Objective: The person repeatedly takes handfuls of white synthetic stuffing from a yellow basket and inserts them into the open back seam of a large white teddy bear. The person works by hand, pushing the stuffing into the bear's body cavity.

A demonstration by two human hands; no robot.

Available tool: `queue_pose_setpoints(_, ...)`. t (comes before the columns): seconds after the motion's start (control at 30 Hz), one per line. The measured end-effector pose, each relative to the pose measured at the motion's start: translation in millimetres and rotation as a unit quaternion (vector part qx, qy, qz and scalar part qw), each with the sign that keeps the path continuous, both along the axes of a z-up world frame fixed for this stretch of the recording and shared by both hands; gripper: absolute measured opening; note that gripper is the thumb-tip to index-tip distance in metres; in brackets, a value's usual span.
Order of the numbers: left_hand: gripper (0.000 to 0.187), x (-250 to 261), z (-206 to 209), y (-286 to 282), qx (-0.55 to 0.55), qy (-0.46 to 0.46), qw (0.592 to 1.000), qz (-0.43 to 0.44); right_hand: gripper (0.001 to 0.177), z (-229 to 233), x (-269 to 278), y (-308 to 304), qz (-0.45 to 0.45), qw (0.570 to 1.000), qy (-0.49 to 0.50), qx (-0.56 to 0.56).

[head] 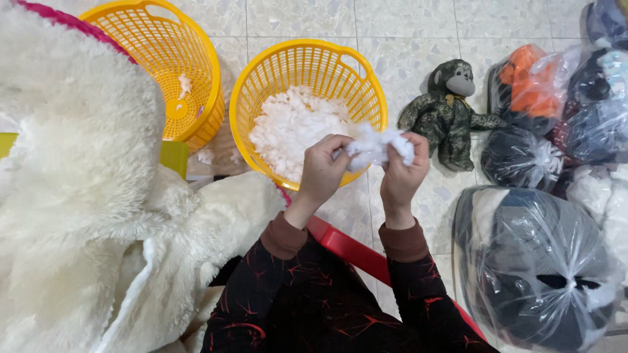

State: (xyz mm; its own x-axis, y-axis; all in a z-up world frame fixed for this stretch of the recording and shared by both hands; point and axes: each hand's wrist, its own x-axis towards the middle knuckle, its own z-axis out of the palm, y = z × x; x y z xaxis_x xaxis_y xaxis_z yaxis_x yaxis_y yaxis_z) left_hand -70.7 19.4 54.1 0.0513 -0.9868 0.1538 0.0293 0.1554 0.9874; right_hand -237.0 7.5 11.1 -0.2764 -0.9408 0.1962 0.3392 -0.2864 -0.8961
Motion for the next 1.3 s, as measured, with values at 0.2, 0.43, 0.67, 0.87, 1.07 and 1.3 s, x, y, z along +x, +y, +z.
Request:
queue_pose_setpoints(0.2,0.019,31,-9,-7,-0.071,-0.149,0.977,0.134,0.012,14,-20,-6,-0.079,0.996,0.018,-0.04)
queue_pose_setpoints(0.43,0.055,33,-17,-11,-0.142,-0.289,0.939,0.123,0.005,11,-14,-2,-0.021,0.991,0.13,-0.006)
queue_pose_setpoints(0.67,0.052,15,-4,12,0.039,0.075,0.987,-0.136,0.017,8,4,3,0.099,0.954,0.28,-0.048)
queue_pose_setpoints(0.87,0.017,37,-29,-7,0.001,-0.107,0.985,0.134,0.013,7,7,-2,-0.07,0.959,0.264,-0.073)
queue_pose_setpoints(1.07,0.087,64,-27,-21,0.032,-0.326,0.927,0.183,0.018,4,20,-65,-0.008,0.909,0.409,-0.081)
queue_pose_setpoints(1.3,0.027,108,47,127,-0.017,-0.408,0.876,0.257,0.089,-12,54,-63,0.216,0.744,0.632,-0.028)
